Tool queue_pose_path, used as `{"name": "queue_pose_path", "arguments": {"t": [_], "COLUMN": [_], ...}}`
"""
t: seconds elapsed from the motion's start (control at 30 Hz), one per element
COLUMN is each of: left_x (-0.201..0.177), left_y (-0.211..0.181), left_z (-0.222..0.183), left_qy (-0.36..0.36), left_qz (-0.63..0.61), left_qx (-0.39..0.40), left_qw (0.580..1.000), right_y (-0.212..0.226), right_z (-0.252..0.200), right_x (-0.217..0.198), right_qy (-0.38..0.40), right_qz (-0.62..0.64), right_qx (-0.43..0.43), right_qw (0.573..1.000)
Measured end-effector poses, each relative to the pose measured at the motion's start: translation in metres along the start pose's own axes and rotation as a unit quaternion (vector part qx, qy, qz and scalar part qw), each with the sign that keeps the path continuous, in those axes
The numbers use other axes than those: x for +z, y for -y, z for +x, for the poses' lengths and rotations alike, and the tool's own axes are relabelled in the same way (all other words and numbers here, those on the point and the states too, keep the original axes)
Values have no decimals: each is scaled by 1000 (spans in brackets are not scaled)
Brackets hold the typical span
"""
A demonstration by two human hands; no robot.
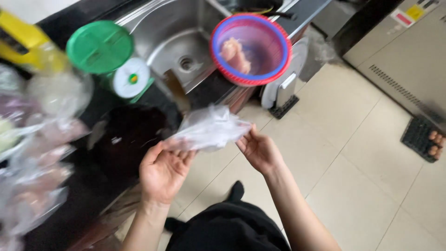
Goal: The person places pieces of meat into plastic bags and ties them closed, then puts the bags into a green bowl.
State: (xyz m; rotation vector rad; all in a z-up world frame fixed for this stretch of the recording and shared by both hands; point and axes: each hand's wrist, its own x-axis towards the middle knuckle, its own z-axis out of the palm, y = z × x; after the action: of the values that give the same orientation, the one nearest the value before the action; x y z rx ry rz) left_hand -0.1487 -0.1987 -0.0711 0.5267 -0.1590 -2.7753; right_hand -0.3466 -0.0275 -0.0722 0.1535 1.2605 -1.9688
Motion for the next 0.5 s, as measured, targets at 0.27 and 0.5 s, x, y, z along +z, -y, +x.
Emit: {"name": "queue_pose_path", "arguments": {"t": [0.27, 0.5], "left_x": [22, 6], "left_y": [69, 113], "left_z": [116, 155], "left_qy": [225, 68], "left_qz": [-184, -39], "left_qx": [22, -80], "left_qw": [956, 994], "right_y": [-34, 64], "right_z": [79, 60], "right_x": [-181, -125], "right_qy": [197, 273], "right_qz": [503, 460], "right_qx": [330, 358], "right_qw": [774, 765]}}
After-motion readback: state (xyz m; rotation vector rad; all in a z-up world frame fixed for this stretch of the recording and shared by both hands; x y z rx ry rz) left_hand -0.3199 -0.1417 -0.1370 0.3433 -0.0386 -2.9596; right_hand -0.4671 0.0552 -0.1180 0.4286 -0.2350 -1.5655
